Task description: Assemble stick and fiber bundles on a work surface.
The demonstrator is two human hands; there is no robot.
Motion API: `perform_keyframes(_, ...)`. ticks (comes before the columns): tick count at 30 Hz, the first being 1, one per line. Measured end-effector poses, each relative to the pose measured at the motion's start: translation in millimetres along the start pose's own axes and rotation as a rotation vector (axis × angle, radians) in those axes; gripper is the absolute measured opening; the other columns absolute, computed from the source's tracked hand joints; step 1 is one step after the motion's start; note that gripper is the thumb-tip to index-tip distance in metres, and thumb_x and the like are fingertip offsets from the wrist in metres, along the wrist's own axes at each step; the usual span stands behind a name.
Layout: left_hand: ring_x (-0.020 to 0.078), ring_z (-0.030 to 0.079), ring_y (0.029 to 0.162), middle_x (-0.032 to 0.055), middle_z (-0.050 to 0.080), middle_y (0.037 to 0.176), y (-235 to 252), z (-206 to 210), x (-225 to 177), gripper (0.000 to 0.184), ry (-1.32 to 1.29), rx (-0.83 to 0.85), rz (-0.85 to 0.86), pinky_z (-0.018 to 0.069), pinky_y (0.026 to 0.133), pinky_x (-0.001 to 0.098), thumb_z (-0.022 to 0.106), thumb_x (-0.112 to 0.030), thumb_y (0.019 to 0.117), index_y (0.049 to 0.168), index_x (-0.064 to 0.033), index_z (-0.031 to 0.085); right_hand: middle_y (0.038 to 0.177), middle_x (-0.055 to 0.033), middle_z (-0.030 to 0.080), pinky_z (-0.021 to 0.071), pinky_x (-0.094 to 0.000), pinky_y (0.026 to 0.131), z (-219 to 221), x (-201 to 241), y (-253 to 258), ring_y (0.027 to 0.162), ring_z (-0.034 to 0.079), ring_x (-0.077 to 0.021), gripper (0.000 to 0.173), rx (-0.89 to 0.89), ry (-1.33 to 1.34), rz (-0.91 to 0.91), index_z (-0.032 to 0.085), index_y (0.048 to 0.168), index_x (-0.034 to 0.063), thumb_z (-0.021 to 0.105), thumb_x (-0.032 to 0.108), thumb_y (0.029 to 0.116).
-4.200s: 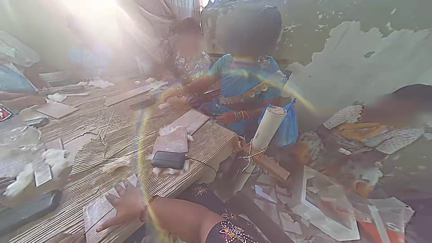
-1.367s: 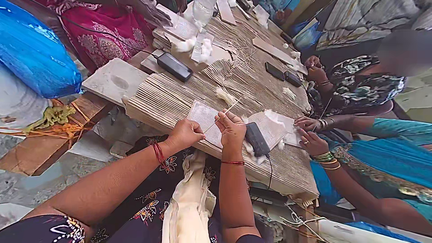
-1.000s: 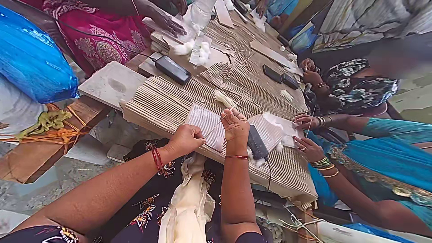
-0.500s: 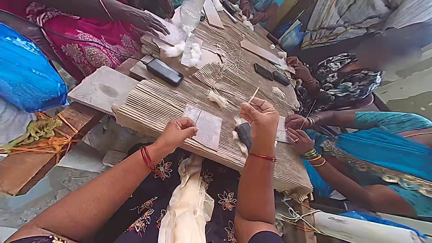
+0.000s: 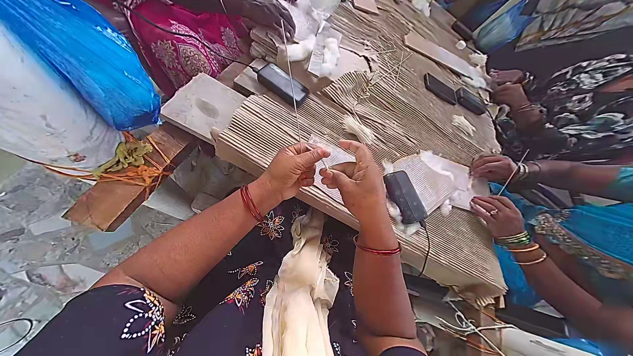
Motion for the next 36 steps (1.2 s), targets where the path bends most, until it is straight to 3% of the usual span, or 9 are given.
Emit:
perform_keyframes(6,-0.0006,0.038,0.042,-0.0075,0.045,0.054,2.3,-4.8,0.9,0.015,0.042,-0.083,-0.035,0.0338,0.041,0.0137,0.058,-0.005,0.1026,0.089,-0.0071,0.064,0.092,-0.0049,0.075,0.0602,-0.0217,0.069,-1.6,-17.4,2.4,0.071,0.072,-0.0062,0.045,0.025,0.224,0.145,0.044,0.14,0.0028,0.062,0.0,0.099)
perform_keyframes(10,-0.0006,0.04,0.043,-0.0072,0.047,0.056,2.9,-5.9,2.3,0.013,0.05,-0.125,-0.066,0.0347,0.041,0.0132,0.057,-0.007,0.1033,0.093,-0.006,0.065,0.102,-0.008,0.071,0.0609,-0.0255,0.076,0.1,-28.7,13.6,0.083,0.071,-0.0087,0.038,-0.006,0.274,0.133,0.051,0.135,-0.003,0.061,0.012,0.1018)
perform_keyframes(12,-0.0004,0.041,0.043,-0.0061,0.049,0.057,3.7,-6.4,3.5,0.012,0.049,-0.14,-0.079,0.0351,0.041,0.0132,0.057,-0.007,0.1032,0.095,-0.0049,0.066,0.101,-0.0078,0.072,0.0603,-0.0238,0.074,4.6,-29.2,15.4,0.081,0.071,-0.0074,0.036,-0.013,0.299,0.106,0.056,0.13,-0.0032,0.068,0.006,0.0962)
perform_keyframes(18,-0.001,0.04,0.044,-0.0073,0.049,0.06,3.9,-11.2,8.2,0.016,0.067,-0.129,-0.097,0.0349,0.042,0.0134,0.058,-0.01,0.1044,0.113,-0.0032,0.07,0.089,-0.0042,0.075,0.0602,-0.0218,0.066,-2.6,-38.2,12.0,0.07,0.071,-0.0058,0.02,-0.054,0.344,0.156,0.066,0.117,-0.0026,0.066,-0.001,0.0965)
perform_keyframes(21,-0.0003,0.036,0.042,-0.0081,0.039,0.057,5.9,-15.1,7.4,0.02,0.056,-0.186,-0.094,0.0338,0.041,0.0131,0.057,-0.017,0.1057,0.116,-0.0037,0.068,0.09,-0.0068,0.075,0.0619,-0.0238,0.068,-41.6,-51.6,33.3,0.072,0.072,-0.0078,0.016,-0.237,0.218,0.116,0.07,0.112,-0.0035,0.065,0.001,0.0971)
perform_keyframes(26,0.0013,0.034,0.04,-0.0075,0.036,0.053,10.6,-20.5,6.9,0.021,0.047,-0.291,-0.119,0.0341,0.039,0.0146,0.052,-0.02,0.1083,0.108,-0.0059,0.067,0.103,-0.0095,0.075,0.0592,-0.0347,0.079,-97.5,-75.5,110.0,0.082,0.072,-0.0148,0.021,-0.44,-0.131,0.076,0.072,0.115,0.0027,0.065,0.014,0.0994)
perform_keyframes(29,0.0013,0.035,0.04,-0.007,0.036,0.053,10.6,-20.5,4.9,0.021,0.066,-0.306,-0.11,0.0342,0.04,0.0141,0.05,-0.016,0.1089,0.106,-0.0041,0.067,0.111,-0.0101,0.076,0.0541,-0.0449,0.093,-99.4,-91.2,158.2,0.1,0.072,-0.0219,0.022,-0.416,-0.385,0.144,0.074,0.117,0.0065,0.062,0.015,0.1002)
perform_keyframes(32,0.001,0.036,0.041,-0.0067,0.037,0.053,11.4,-21.9,3.3,0.019,0.074,-0.31,-0.11,0.0343,0.042,0.0135,0.05,-0.014,0.1085,0.104,-0.0045,0.066,0.122,-0.0163,0.072,0.0471,-0.0613,0.1,-89.8,-120.5,180.1,0.119,0.065,-0.0363,0.026,-0.208,-0.656,0.288,0.074,0.121,0.0086,0.061,0.012,0.0992)
perform_keyframes(36,0.0011,0.036,0.041,-0.0068,0.037,0.053,13.7,-26.5,0.8,0.019,0.105,-0.304,-0.096,0.0341,0.042,0.0138,0.049,-0.012,0.1086,0.106,-0.0042,0.066,0.132,-0.0197,0.067,0.042,-0.0655,0.103,-106.2,-129.3,148.6,0.127,0.06,-0.041,0.033,-0.198,-0.748,0.426,0.069,0.132,0.0117,0.057,0.011,0.1018)
Point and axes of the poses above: each hand's wrist, its own y-axis towards the middle knuckle, its own z-axis out of the palm, x = y × z, the point moved 5 cm from there along y, towards the middle knuckle
